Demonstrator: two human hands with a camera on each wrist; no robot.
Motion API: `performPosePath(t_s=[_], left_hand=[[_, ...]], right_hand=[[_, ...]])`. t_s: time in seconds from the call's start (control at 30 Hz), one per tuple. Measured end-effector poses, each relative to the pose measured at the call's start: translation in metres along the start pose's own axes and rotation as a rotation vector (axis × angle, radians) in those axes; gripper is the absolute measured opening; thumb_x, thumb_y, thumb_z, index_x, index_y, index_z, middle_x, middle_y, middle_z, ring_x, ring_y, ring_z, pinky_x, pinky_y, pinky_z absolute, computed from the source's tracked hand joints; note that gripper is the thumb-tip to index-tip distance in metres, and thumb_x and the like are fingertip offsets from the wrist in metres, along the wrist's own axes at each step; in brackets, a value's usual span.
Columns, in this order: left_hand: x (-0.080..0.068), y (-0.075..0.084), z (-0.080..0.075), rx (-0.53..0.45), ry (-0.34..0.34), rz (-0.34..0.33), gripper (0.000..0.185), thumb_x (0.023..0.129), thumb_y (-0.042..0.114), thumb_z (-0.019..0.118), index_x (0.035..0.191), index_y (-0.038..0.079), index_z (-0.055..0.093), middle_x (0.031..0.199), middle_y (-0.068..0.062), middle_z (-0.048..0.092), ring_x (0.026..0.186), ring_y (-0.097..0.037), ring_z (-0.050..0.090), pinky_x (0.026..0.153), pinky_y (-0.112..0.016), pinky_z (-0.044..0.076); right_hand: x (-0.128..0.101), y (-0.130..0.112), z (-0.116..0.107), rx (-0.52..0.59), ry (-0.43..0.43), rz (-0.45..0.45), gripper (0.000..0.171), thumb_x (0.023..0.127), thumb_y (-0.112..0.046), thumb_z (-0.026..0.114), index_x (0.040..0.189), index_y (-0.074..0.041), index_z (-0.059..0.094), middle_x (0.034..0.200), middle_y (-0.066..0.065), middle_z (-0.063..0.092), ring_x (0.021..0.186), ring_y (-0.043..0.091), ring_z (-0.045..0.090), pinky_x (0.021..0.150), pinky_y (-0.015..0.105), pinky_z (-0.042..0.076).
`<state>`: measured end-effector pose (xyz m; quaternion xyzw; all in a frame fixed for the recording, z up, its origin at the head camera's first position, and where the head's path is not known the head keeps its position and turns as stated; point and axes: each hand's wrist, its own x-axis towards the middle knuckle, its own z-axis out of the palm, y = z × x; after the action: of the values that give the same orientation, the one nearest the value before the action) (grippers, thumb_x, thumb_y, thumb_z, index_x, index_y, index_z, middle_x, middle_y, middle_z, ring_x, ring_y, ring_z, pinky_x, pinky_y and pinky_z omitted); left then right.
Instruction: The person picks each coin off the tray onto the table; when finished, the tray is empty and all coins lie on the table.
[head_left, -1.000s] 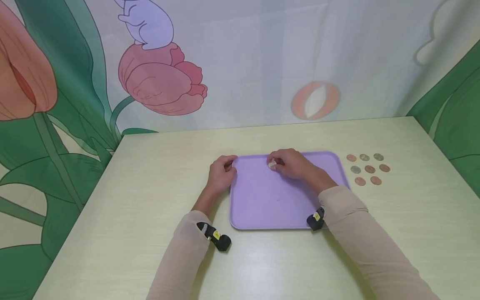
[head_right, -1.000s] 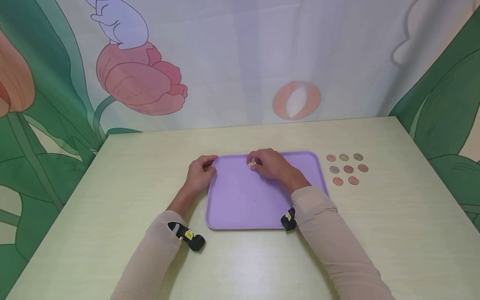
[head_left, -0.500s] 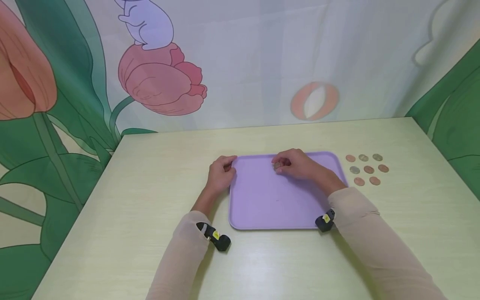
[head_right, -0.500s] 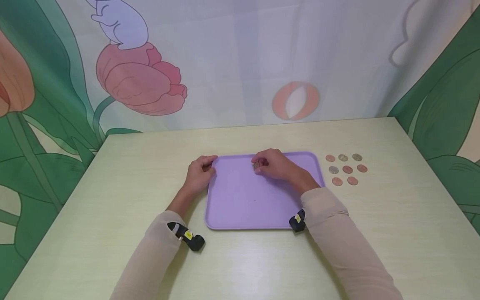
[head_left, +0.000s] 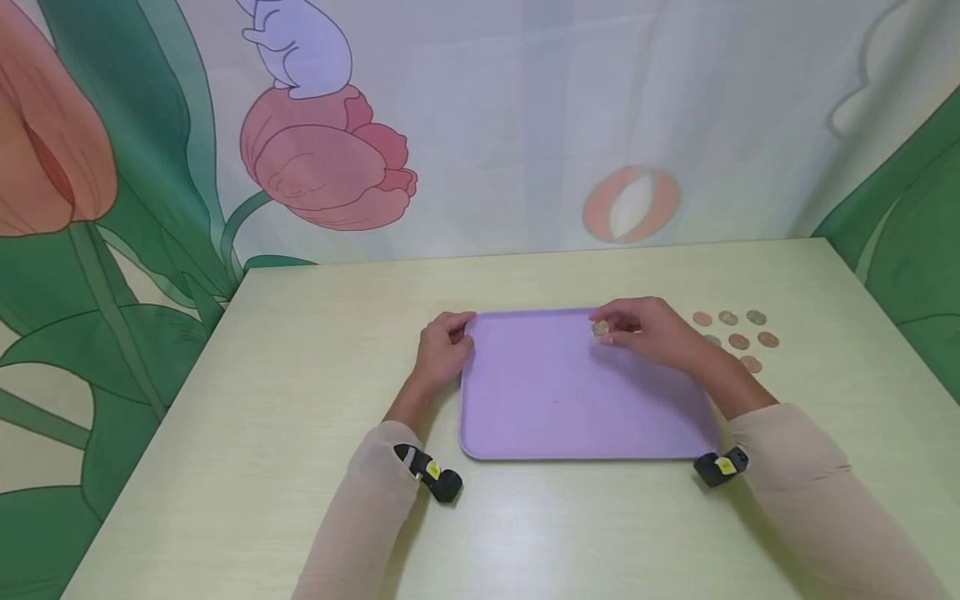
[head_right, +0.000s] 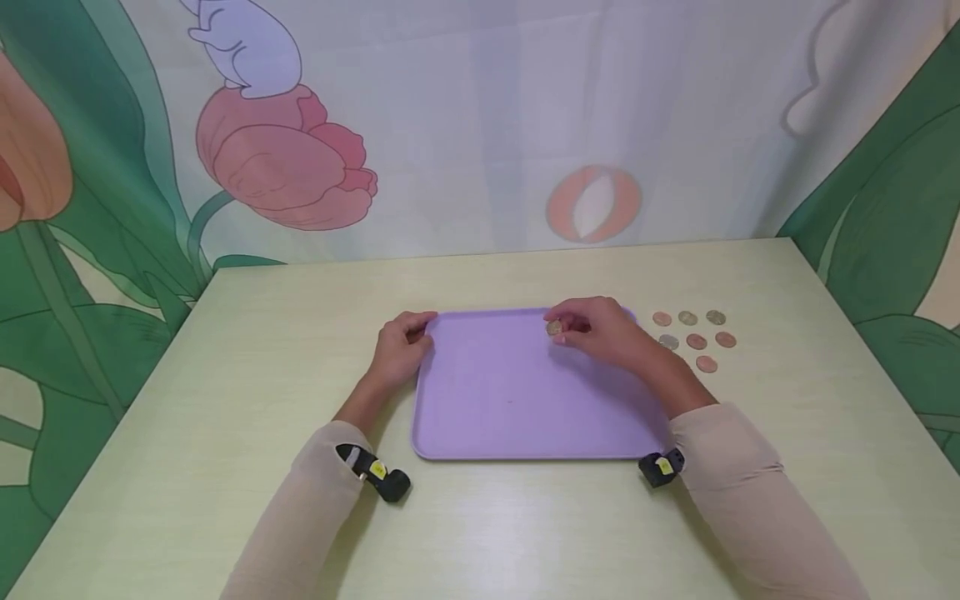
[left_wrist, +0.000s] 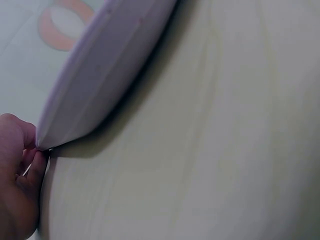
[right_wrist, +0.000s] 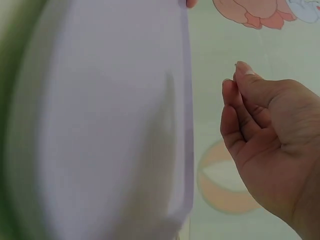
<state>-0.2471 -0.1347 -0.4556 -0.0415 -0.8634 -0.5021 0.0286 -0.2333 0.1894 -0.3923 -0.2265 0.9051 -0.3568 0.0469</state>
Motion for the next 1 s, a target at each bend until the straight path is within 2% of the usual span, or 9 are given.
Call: performPosePath(t_s=[0.27,0.4,0.53,0.63,0.7,0.77,0.9,1.0], left_hand=[[0.0,-0.002,-0.002,-0.006,0.008,-0.015,0.044,0.087,-0.004,0.056,0.129,-0.001,0.068,0.12,-0.021,0.068,0.109,-0.027,0.064,0.101,-0.037,0.056],[-0.001,-0.002,-0.001,-0.028,0.002,-0.029,0.043,0.087,-0.005,0.055,0.128,-0.002,0.067,0.123,-0.021,0.067,0.114,-0.029,0.065,0.103,-0.038,0.056],[0.0,-0.001,0.001,-0.035,-0.004,-0.024,0.043,0.088,-0.005,0.055,0.128,-0.003,0.067,0.125,-0.021,0.067,0.117,-0.03,0.065,0.104,-0.04,0.056],[0.001,0.0,0.001,-0.034,-0.007,-0.021,0.042,0.088,-0.005,0.055,0.128,-0.003,0.067,0.125,-0.021,0.067,0.117,-0.03,0.065,0.105,-0.039,0.056],[0.001,0.0,0.001,-0.031,-0.006,-0.018,0.042,0.088,-0.005,0.055,0.128,-0.003,0.067,0.125,-0.021,0.067,0.117,-0.03,0.065,0.105,-0.039,0.056],[0.0,0.0,0.0,-0.032,-0.004,-0.016,0.042,0.088,-0.005,0.055,0.128,-0.003,0.067,0.126,-0.021,0.067,0.117,-0.03,0.065,0.105,-0.039,0.056],[0.0,-0.001,0.0,-0.038,-0.006,-0.025,0.042,0.088,-0.005,0.055,0.128,-0.003,0.067,0.127,-0.021,0.067,0.119,-0.03,0.065,0.105,-0.039,0.056],[0.0,-0.002,0.0,-0.036,-0.011,-0.03,0.043,0.088,-0.005,0.055,0.129,-0.002,0.066,0.127,-0.02,0.067,0.119,-0.03,0.065,0.106,-0.038,0.056]], right_hand=[[-0.037,0.02,-0.026,0.056,0.079,0.059,0.033,0.09,-0.003,0.073,0.122,0.003,0.069,0.099,0.016,0.071,0.083,-0.007,0.059,0.076,0.006,0.051],[-0.051,0.033,-0.039,0.065,0.088,0.157,0.035,0.092,-0.008,0.072,0.126,0.001,0.067,0.098,0.012,0.068,0.079,-0.004,0.059,0.061,0.014,0.052],[-0.067,0.046,-0.051,0.036,0.117,0.238,0.038,0.094,-0.016,0.072,0.129,-0.003,0.066,0.096,0.0,0.067,0.079,-0.003,0.059,0.057,0.019,0.05],[-0.079,0.057,-0.058,0.027,0.15,0.26,0.039,0.095,-0.02,0.071,0.13,-0.004,0.065,0.093,-0.015,0.066,0.08,-0.005,0.06,0.061,0.018,0.053],[-0.086,0.065,-0.063,0.031,0.166,0.269,0.04,0.095,-0.021,0.071,0.131,-0.002,0.065,0.09,-0.027,0.063,0.079,-0.008,0.059,0.058,0.02,0.052],[-0.093,0.074,-0.066,0.024,0.181,0.269,0.04,0.095,-0.019,0.07,0.131,0.0,0.064,0.089,-0.035,0.059,0.079,-0.013,0.057,0.06,0.015,0.052],[-0.106,0.096,-0.071,-0.033,0.206,0.269,0.039,0.095,-0.015,0.07,0.128,0.005,0.064,0.087,-0.038,0.055,0.082,-0.023,0.051,0.067,0.003,0.048],[-0.117,0.112,-0.075,-0.064,0.206,0.278,0.037,0.094,-0.012,0.071,0.126,0.007,0.064,0.082,-0.035,0.056,0.079,-0.022,0.051,0.063,0.005,0.046]])
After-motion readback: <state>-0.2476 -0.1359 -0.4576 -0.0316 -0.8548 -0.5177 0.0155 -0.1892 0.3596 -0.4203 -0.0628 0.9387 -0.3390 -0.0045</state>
